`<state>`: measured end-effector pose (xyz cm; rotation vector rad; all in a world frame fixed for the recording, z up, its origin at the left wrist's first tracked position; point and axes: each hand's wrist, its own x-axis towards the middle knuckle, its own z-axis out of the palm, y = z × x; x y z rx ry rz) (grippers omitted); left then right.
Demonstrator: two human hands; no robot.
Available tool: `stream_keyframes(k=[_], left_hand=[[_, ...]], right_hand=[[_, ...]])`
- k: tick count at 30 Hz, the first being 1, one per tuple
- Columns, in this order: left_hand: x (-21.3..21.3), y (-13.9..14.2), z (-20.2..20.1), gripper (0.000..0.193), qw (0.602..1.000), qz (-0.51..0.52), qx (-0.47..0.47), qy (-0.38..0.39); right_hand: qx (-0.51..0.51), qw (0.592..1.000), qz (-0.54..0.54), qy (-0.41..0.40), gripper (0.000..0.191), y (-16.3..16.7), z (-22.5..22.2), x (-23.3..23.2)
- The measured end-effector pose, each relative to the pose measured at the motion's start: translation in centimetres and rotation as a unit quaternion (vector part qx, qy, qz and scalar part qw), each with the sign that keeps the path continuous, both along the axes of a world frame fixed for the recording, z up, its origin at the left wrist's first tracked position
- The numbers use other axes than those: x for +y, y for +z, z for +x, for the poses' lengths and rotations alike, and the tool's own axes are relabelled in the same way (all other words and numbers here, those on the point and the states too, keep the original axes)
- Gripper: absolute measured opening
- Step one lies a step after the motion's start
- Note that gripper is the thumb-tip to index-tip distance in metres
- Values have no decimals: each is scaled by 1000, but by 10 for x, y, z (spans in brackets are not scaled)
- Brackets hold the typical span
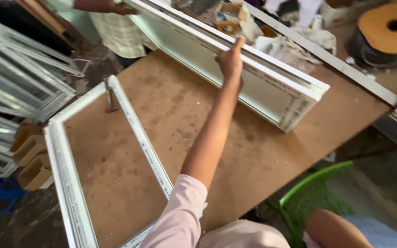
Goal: The person places a glass pane into a white PVC window frame lying on a workbench, aligns it, then taps glazing beads around the frame edge with a rubber mallet to secure the glass. They use a screwdriver on a frame corner, carry finished frames to stack them on the floor, and fit additional bead strips into other frames.
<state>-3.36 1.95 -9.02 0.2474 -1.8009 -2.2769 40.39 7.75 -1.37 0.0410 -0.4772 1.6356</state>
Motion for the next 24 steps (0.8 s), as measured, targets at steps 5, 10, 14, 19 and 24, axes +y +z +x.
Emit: stream_keyframes(k=[5,10,14,19,24], left_hand=[[-3,-7,-1,58,998,-25,-46,-28],[0,1,7,52,994,91,-34,-40],[-2,11,17,54,990,125,-44,-46],[-2,18,21,55,989,127,-52,-47],[-4,19,22,55,989,125,-63,-48]], right_hand=[[3,957,-107,270,16,16,1,5],[-43,874,-115,469,16,3,-51,-10],[-36,851,-120,510,31,10,-65,-15],[-37,861,-110,495,36,28,-64,-15],[-34,857,-104,504,40,27,-65,-13]])
